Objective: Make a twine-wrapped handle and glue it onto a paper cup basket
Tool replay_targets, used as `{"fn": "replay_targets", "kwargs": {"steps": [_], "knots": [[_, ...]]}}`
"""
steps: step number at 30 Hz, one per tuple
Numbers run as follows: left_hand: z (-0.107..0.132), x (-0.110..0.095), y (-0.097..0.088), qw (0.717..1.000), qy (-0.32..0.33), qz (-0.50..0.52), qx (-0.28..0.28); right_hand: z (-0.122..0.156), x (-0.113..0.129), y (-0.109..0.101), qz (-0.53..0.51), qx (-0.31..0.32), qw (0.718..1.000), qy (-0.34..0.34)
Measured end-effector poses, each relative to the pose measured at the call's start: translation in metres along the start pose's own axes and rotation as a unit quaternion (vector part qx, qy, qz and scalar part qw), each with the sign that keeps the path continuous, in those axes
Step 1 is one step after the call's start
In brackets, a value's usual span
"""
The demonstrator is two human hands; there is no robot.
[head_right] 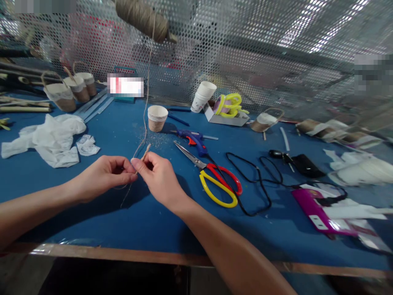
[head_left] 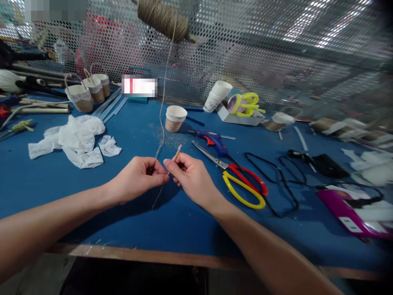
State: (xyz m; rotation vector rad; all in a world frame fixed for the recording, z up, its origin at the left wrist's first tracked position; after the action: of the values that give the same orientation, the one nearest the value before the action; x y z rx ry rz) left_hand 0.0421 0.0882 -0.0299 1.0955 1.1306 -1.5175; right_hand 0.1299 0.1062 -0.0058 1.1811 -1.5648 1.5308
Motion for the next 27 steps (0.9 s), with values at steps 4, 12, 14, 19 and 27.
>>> {"fn": "replay_targets", "kwargs": {"steps": [4, 12, 14, 19, 27], "knots": [[0.001, 0.007, 0.006, 0.997, -0.047, 0.06, 0.033, 0.001, 0.002, 0.007, -0.079, 0.055, 0.995, 0.005], [0.003, 0.0, 0.007, 0.994, -0.056, 0.074, 0.066, -0.002, 0.004, 0.003, -0.08, 0.065, 0.995, 0.005], [0.003, -0.003, 0.005, 0.996, -0.043, 0.046, 0.064, -0.002, 0.003, 0.002, -0.055, 0.059, 0.997, 0.002], [0.001, -0.004, 0.002, 0.999, -0.013, -0.01, 0.048, -0.001, 0.004, 0.0, -0.012, 0.043, 0.999, -0.009], [-0.002, 0.003, 0.004, 0.999, -0.011, 0.01, 0.037, -0.001, 0.005, -0.003, 0.005, 0.014, 1.0, -0.018]]}}
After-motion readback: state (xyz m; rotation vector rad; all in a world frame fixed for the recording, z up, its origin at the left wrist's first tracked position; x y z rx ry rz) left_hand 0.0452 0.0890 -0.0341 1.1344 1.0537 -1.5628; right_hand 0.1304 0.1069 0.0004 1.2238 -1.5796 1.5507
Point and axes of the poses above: each hand's wrist, its own z-axis away from the middle knuckle, its own y-axis out of the palm, x = y × z, the point moved 10 cm from there along -z, towards the middle knuckle, and after that the axes turned 11 degrees about -x, right-handed, at the moved point
